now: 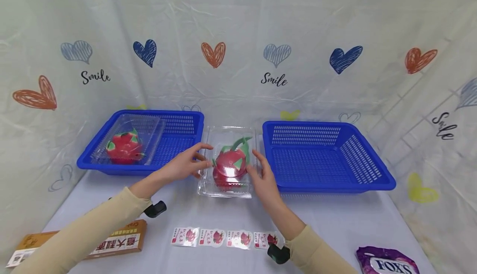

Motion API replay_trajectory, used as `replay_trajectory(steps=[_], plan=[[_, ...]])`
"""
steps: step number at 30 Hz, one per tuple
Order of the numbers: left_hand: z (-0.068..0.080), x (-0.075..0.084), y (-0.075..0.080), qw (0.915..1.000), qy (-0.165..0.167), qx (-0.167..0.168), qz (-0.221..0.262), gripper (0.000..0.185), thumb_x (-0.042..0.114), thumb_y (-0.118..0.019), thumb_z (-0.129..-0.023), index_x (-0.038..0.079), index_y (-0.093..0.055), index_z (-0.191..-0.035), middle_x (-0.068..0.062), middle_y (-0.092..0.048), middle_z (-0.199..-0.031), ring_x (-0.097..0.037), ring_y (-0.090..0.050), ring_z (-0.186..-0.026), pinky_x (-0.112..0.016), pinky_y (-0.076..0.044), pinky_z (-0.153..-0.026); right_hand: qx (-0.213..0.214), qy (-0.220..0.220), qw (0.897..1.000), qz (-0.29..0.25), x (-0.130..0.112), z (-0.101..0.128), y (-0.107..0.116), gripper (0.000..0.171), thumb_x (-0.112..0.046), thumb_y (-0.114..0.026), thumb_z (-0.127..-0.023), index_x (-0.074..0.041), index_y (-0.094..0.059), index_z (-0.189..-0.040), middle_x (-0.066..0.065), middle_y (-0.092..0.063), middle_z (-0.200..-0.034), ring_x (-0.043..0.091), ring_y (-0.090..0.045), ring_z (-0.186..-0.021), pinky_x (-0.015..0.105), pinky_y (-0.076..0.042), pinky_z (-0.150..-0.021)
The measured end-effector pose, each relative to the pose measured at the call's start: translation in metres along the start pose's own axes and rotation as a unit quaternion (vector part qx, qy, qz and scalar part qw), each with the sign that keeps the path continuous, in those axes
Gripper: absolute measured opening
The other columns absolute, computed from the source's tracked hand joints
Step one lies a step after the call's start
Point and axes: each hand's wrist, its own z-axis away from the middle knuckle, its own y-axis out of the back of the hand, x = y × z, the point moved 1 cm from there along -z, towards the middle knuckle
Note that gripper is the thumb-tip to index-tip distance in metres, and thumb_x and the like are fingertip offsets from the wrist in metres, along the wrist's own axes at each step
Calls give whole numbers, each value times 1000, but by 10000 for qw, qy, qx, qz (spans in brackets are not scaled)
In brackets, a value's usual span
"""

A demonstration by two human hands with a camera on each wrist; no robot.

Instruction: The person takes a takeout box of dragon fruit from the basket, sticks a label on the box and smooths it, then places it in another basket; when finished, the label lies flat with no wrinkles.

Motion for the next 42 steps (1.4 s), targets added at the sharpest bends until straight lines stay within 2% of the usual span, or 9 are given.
replay_trajectory(steps=[6,10,14,20,25,30,36,42], plan=[[10,0,-9,9994,155,296,-77,49,25,-68,-93,22,-50,-139,-19,-60,-123,-18,-69,-66,-41,-57,-76,-94,-96,9997,183,7,8,-1,52,-28,-48,-104,-27,-29,-152,8,-13,-162,38,-15,-146,57,-22,-112],[16,-2,-16,9982,226,556,-58,41,23,-68,-93,21,-57,-132,-19,-56,-132,-21,-71,-83,-43,-56,-81,-61,-220,9996,187,14,11,-2,47,-27,-46,-105,-26,-34,-150,6,-19,-160,34,-17,-146,55,-25,-112],[21,-4,-26,9971,235,714,-142,33,21,-68,-93,19,-63,-125,-17,-56,-133,-28,-67,-104,-45,-54,-85,-11,-338,9994,91,21,12,-2,44,-24,-45,-105,-22,-35,-148,7,-20,-159,34,-22,-145,55,-28,-111],[26,-9,-39,9980,231,573,-100,34,18,-69,-91,16,-63,-125,-16,-56,-134,-30,-65,-108,-47,-53,-87,16,-384,9993,42,29,13,-1,43,-22,-45,-105,-23,-38,-147,5,-23,-157,32,-24,-144,53,-28,-111],[26,-11,-43,9981,241,559,1,36,17,-70,-91,15,-62,-126,-13,-55,-136,-30,-65,-110,-48,-52,-88,-19,-334,9994,32,30,13,-1,43,-21,-45,-105,-21,-37,-147,5,-24,-157,29,-25,-143,52,-29,-111],[25,-12,-46,9975,272,652,41,37,19,-72,-90,15,-61,-125,-12,-52,-137,-27,-66,-104,-43,-54,-83,-36,-323,9994,70,31,12,0,44,-21,-47,-104,-21,-38,-147,4,-26,-156,25,-38,-129,44,-36,-103],[27,-14,-51,9978,276,581,161,44,20,-71,-90,15,-53,-130,-20,-42,-130,-23,-64,-74,-32,-51,-60,-79,-354,9991,240,29,13,2,45,-24,-48,-104,-23,-38,-148,5,-25,-156,25,-41,-123,39,-38,-98],[29,-14,-54,9974,352,626,113,44,24,-71,-91,19,-51,-130,-20,-43,-127,-17,-58,-69,-31,-49,-59,-122,-335,9988,327,31,12,4,46,-25,-49,-104,-24,-38,-148,5,-25,-156,25,-44,-119,38,-39,-96]])
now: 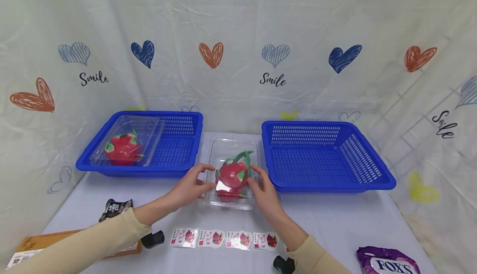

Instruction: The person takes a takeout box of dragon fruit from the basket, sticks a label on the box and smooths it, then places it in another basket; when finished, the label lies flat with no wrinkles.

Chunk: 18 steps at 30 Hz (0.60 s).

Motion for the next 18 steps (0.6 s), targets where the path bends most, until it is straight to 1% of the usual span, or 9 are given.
replay_trajectory(steps=[4,10,12,18], plan=[[1,-1,1,10000,15,-46,69,45,25,-71,-91,19,-51,-131,-20,-41,-126,-17,-59,-70,-32,-50,-60,-63,37,10000,-53,4,-1,2,45,-25,-50,-103,-25,-39,-147,4,-25,-157,27,-43,-126,43,-39,-101],[1,-10,-2,9996,-59,10,262,48,33,-72,-90,22,-53,-132,-20,-38,-137,-19,-61,-86,-32,-54,-67,-275,200,9992,-223,10,0,8,48,-29,-54,-102,-26,-38,-147,3,-23,-158,31,-35,-139,50,-33,-108],[0,-13,-3,9992,-105,37,389,48,33,-72,-90,22,-53,-132,-20,-39,-140,-19,-61,-89,-32,-54,-69,-334,218,9989,-241,12,0,9,50,-31,-55,-101,-26,-37,-147,3,-21,-158,32,-32,-141,51,-32,-109],[0,-21,-5,9971,-158,-43,744,48,30,-71,-91,21,-52,-135,-20,-45,-133,-21,-59,-89,-33,-55,-70,-472,232,9983,-263,15,-1,9,51,-33,-55,-101,-27,-35,-148,3,-18,-159,33,-24,-145,51,-29,-111]])
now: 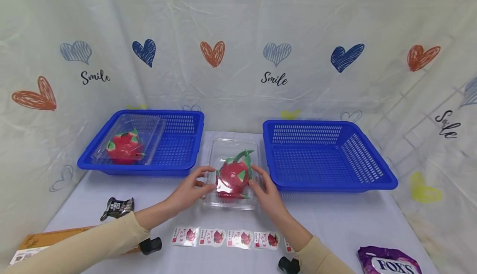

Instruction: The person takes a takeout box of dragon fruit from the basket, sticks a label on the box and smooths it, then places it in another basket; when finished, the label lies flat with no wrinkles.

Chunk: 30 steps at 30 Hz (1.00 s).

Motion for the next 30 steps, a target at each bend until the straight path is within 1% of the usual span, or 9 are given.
replay_trajectory(steps=[2,6,8,11,22,30], plan=[[0,-1,0,10000,-11,-24,94,48,29,-70,-91,20,-52,-135,-19,-46,-131,-22,-59,-89,-34,-54,-70,-21,-2,10000,26,0,1,0,51,-33,-54,-101,-28,-35,-148,4,-16,-160,33,-19,-146,52,-26,-112],[0,-2,2,9998,55,-24,193,46,27,-70,-92,23,-53,-134,-16,-46,-132,-22,-58,-91,-34,-54,-70,-55,3,9999,149,0,2,-1,50,-33,-53,-102,-28,-34,-148,4,-14,-161,31,-7,-149,53,-16,-115],[-1,-3,2,9998,70,-16,201,45,27,-69,-92,24,-53,-134,-15,-46,-135,-23,-58,-92,-34,-54,-70,-66,30,9998,208,0,1,-1,50,-34,-52,-102,-27,-34,-148,5,-15,-161,30,-4,-149,53,-11,-116],[-1,-4,2,9997,85,-16,223,46,29,-69,-92,25,-53,-134,-14,-46,-138,-23,-58,-94,-35,-55,-72,-66,75,9997,243,-1,1,-1,50,-33,-52,-102,-26,-34,-148,6,-16,-160,29,-4,-149,53,-7,-117],[-5,-5,1,9995,12,-20,304,45,29,-69,-93,24,-53,-134,-15,-47,-134,-22,-58,-91,-34,-55,-72,-105,139,9996,244,-3,-1,0,49,-30,-51,-103,-23,-35,-148,7,-16,-160,31,-10,-148,52,-7,-117],[-4,-6,-1,9998,41,101,171,45,32,-68,-92,26,-53,-135,-13,-48,-133,-22,-56,-93,-34,-51,-71,-54,83,9993,356,-3,-1,0,51,-32,-50,-103,-25,-32,-149,6,-16,-161,31,-3,-149,54,-12,-115]])
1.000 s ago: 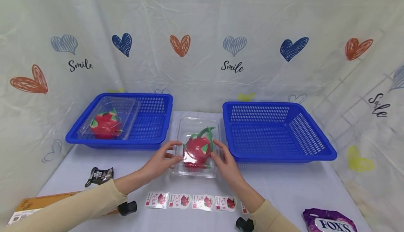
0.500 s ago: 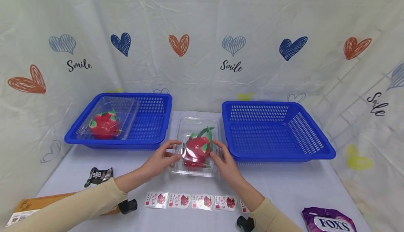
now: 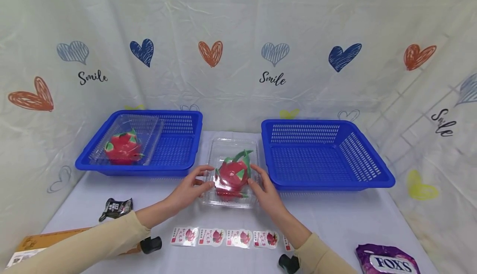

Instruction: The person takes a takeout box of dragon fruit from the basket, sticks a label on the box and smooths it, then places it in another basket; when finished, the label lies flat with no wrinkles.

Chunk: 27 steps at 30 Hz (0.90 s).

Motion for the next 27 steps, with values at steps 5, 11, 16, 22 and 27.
replay_trajectory(steps=[5,11,16,22,27], plan=[[4,4,-3,9991,32,253,-334,44,35,-67,-93,28,-54,-135,-13,-45,-140,-21,-56,-95,-32,-50,-70,-41,-63,9999,-75,-2,1,0,58,-34,-48,-103,-25,-23,-155,7,-11,-163,35,-9,-148,53,-18,-114],[11,7,-6,9974,-17,421,-576,44,37,-64,-94,28,-54,-137,-13,-41,-140,-25,-55,-105,-33,-53,-73,-45,-2,10000,-2,-2,6,3,62,-35,-48,-103,-29,-17,-157,6,-7,-164,35,-9,-148,55,-17,-114],[16,5,-9,9976,-145,376,-565,47,36,-65,-94,28,-52,-138,-12,-38,-139,-27,-56,-109,-33,-52,-73,-172,-21,9998,84,0,15,6,63,-35,-46,-104,-29,-14,-157,3,-6,-164,32,-2,-149,55,-14,-115],[19,6,-10,9965,-332,383,-662,49,35,-65,-95,24,-50,-140,-13,-38,-138,-26,-57,-107,-32,-52,-72,-198,-107,9996,172,0,19,8,64,-39,-48,-103,-30,-15,-157,4,-10,-163,35,-9,-148,55,-17,-114],[17,6,-9,9965,-329,376,-665,49,36,-65,-94,24,-50,-140,-13,-41,-137,-26,-57,-108,-33,-53,-74,-174,1,9998,89,1,17,9,63,-39,-49,-102,-29,-18,-157,3,-12,-163,35,-9,-148,55,-17,-114]])
